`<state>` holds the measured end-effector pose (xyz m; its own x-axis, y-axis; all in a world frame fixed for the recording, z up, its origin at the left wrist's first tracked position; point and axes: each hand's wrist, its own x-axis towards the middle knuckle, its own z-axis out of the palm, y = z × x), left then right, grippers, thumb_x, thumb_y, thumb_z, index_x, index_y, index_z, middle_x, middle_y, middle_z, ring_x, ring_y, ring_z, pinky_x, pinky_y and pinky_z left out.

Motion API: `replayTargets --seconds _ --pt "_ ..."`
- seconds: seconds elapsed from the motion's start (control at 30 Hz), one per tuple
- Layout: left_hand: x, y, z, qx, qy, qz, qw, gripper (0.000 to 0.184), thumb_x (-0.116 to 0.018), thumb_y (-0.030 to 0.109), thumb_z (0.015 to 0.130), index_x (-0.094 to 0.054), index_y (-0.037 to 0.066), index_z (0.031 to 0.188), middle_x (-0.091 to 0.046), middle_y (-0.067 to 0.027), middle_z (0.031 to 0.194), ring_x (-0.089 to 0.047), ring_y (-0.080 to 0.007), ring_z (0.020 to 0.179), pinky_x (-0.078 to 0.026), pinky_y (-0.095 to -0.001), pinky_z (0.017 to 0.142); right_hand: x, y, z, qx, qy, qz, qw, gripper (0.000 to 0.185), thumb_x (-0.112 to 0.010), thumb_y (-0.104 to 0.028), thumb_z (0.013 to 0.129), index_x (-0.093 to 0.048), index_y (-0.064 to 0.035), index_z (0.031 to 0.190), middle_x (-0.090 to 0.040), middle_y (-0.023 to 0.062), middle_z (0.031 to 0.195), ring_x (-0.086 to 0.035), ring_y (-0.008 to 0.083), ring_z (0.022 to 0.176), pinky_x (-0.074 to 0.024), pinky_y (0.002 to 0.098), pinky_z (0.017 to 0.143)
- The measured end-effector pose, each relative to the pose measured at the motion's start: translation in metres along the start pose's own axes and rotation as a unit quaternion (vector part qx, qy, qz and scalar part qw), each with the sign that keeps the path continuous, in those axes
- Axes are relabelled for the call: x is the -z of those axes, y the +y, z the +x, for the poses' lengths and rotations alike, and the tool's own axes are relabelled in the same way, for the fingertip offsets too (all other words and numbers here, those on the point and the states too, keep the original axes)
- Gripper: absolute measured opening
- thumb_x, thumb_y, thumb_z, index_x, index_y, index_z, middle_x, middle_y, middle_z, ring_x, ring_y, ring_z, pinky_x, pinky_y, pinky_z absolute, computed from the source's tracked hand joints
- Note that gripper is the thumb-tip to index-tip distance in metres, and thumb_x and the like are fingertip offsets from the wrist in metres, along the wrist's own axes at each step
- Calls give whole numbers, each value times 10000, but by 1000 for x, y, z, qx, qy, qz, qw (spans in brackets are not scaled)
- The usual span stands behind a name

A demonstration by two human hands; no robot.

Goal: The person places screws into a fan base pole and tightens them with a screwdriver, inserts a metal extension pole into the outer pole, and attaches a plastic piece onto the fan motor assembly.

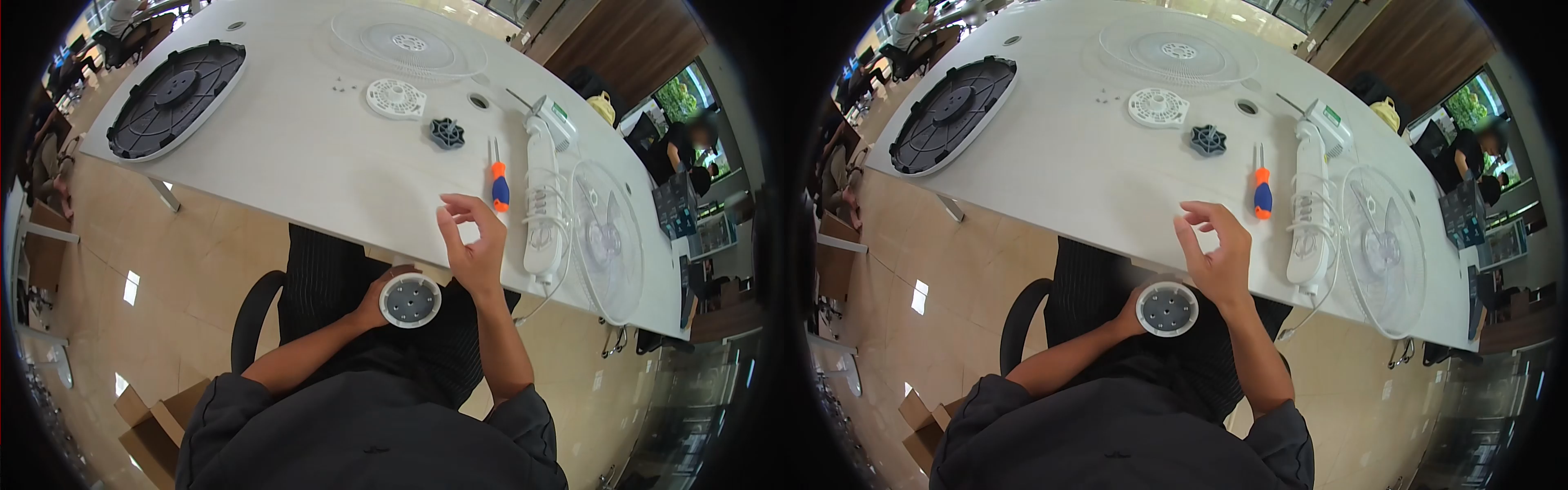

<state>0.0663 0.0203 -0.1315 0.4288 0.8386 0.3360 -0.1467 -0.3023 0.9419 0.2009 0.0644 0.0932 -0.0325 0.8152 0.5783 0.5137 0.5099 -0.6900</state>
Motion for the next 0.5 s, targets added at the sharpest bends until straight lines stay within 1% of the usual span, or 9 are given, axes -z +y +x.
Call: replayTargets --seconds 0.03,0.1,0.17,0.23,0.3,0.4,0.5 --pt "-1 -8 -1 22 -3 -10 1000 608 -793 112 729 -531 22 1271 -581 -128 1267 -591 -219 1147 -453 -332 987 -6 1 9 6 -2 1 1000 177 -689 -101 834 -658 -19 988 -674 89 790 -651 174 727 -486 291 672" --pt "0 -6 1 32 20 -23 999 629 -814 129 717 -532 29 1272 -593 -125 1250 -597 -217 1136 -459 -330 984 -19 6 25 -11 -31 4 999 165 -689 -104 835 -662 -23 977 -677 96 799 -653 177 731 -488 290 672" --pt "0 -6 6 20 29 -23 999 641 -833 151 706 -539 34 1264 -601 -124 1237 -603 -223 1127 -466 -336 982 -31 12 25 -12 -40 21 999 151 -686 -96 838 -668 -24 970 -679 103 810 -651 177 730 -486 289 666" --pt "2 -7 4 -11 30 12 999 633 -837 170 702 -550 40 1251 -594 -131 1241 -597 -241 1136 -469 -348 982 -48 20 19 -22 -50 14 998 134 -683 -78 837 -673 -23 959 -672 106 808 -646 177 727 -482 286 656" --pt "5 -2 2 -11 38 31 999 604 -816 172 722 -553 52 1253 -579 -130 1264 -577 -247 1168 -460 -354 994 -61 27 10 -27 -60 8 998 118 -680 -55 834 -677 -19 947 -662 102 795 -636 173 716 -477 276 643" --pt "5 -3 0 13 38 -13 999 552 -775 145 762 -554 64 1261 -567 -121 1287 -564 -240 1189 -444 -356 1011 -71 33 4 -24 -72 17 997 113 -677 -41 831 -677 -19 941 -649 94 770 -622 168 701 -469 268 631" --pt "7 4 2 28 44 -34 998 553 -781 138 753 -556 61 1252 -580 -107 1266 -570 -237 1180 -450 -356 1002 -72 33 3 -29 -64 -14 997 106 -674 -40 833 -677 -19 937 -644 91 763 -609 159 680 -459 264 609"
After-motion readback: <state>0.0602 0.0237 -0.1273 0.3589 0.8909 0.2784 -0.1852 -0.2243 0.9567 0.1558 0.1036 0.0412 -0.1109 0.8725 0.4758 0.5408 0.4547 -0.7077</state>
